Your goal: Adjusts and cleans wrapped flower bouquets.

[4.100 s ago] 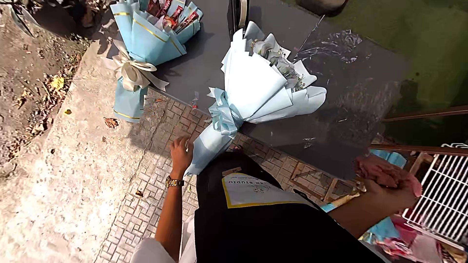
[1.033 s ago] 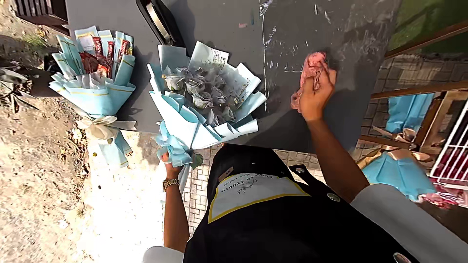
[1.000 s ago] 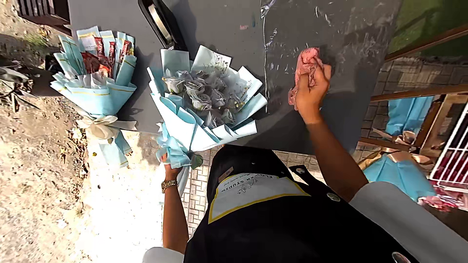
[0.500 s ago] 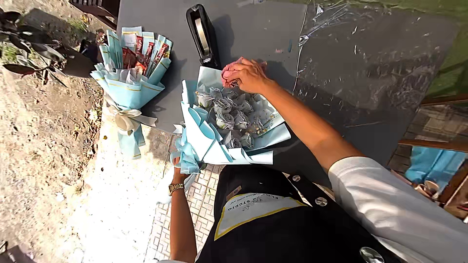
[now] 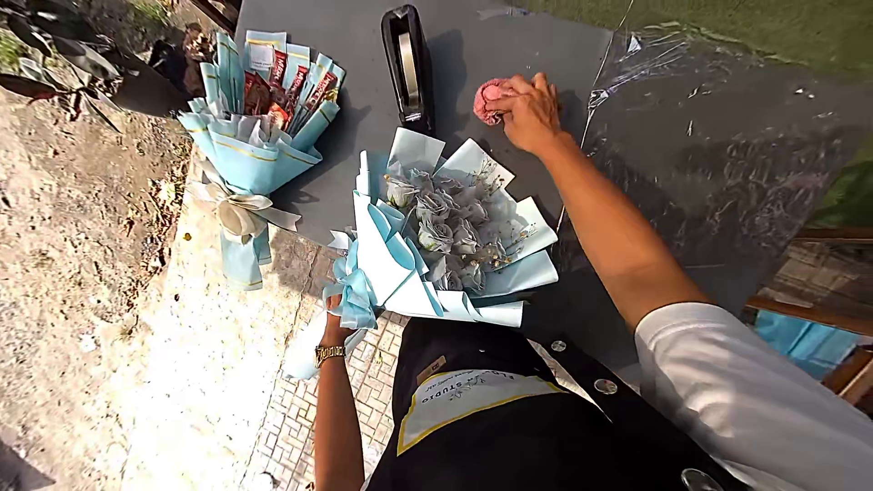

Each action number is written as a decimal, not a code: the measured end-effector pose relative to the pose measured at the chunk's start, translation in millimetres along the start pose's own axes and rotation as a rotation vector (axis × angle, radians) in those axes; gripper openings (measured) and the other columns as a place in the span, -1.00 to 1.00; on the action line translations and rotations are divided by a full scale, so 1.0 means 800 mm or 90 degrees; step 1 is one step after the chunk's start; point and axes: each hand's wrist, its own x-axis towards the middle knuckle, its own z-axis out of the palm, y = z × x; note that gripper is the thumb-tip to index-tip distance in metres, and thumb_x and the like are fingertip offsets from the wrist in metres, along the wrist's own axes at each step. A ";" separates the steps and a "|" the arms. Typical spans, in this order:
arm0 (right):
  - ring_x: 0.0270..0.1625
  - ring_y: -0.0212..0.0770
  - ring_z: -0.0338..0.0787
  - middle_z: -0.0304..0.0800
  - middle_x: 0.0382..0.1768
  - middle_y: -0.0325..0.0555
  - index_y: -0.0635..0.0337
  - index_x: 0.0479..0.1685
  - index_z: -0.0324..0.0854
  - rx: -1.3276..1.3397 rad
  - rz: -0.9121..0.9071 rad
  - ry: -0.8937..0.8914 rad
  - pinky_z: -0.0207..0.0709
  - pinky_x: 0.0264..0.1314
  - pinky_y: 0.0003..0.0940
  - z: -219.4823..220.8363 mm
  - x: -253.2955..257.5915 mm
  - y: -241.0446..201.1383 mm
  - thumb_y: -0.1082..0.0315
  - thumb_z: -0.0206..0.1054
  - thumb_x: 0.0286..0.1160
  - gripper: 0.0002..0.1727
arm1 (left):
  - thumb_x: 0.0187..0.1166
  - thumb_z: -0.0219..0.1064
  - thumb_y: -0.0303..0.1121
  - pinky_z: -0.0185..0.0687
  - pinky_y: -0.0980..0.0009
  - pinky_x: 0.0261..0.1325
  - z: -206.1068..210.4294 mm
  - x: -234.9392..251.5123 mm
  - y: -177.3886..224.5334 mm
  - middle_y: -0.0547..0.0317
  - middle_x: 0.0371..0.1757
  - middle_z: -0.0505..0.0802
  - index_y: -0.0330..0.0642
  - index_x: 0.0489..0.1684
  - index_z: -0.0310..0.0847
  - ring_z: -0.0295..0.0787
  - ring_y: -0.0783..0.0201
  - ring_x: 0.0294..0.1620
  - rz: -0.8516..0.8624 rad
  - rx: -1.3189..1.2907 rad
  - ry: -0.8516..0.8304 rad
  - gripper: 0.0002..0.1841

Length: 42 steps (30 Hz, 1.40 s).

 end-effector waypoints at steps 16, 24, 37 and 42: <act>0.56 0.43 0.45 0.58 0.49 0.25 0.15 0.19 0.80 -0.178 -0.364 -0.311 0.31 0.44 0.43 0.114 0.039 -0.066 0.62 0.11 0.63 -0.61 | 0.32 0.56 -0.55 0.34 0.39 0.60 -0.036 -0.005 -0.001 -0.33 0.42 0.68 -0.62 0.44 0.43 0.58 0.21 0.49 -0.093 0.065 -0.195 -0.35; 0.56 0.48 0.42 0.58 0.45 0.32 0.13 0.22 0.80 -0.144 -0.384 -0.263 0.30 0.45 0.43 0.112 0.001 -0.085 0.64 0.14 0.58 -0.59 | 0.31 0.55 -0.58 0.33 0.45 0.58 -0.029 -0.013 -0.009 -0.29 0.44 0.66 -0.59 0.50 0.37 0.56 0.28 0.48 -0.122 0.040 -0.176 -0.31; 0.46 0.45 0.52 0.64 0.38 0.30 0.21 0.13 0.81 -0.223 -0.522 -0.256 0.37 0.34 0.38 0.078 -0.020 -0.054 0.69 0.14 0.55 -0.61 | 0.38 0.47 -0.65 0.38 0.54 0.51 -0.027 -0.013 -0.007 -0.27 0.44 0.65 -0.59 0.53 0.33 0.57 0.39 0.43 -0.123 0.009 -0.155 -0.34; 0.57 0.57 0.38 0.50 0.49 0.43 0.22 0.30 0.74 -0.222 -0.270 -0.234 0.22 0.45 0.53 0.071 0.009 -0.037 0.70 0.10 0.58 -0.55 | 0.40 0.53 -0.47 0.15 0.31 0.74 -0.029 0.002 -0.006 -0.36 0.53 0.58 -0.59 0.55 0.34 0.44 0.09 0.63 -0.087 0.117 -0.205 -0.29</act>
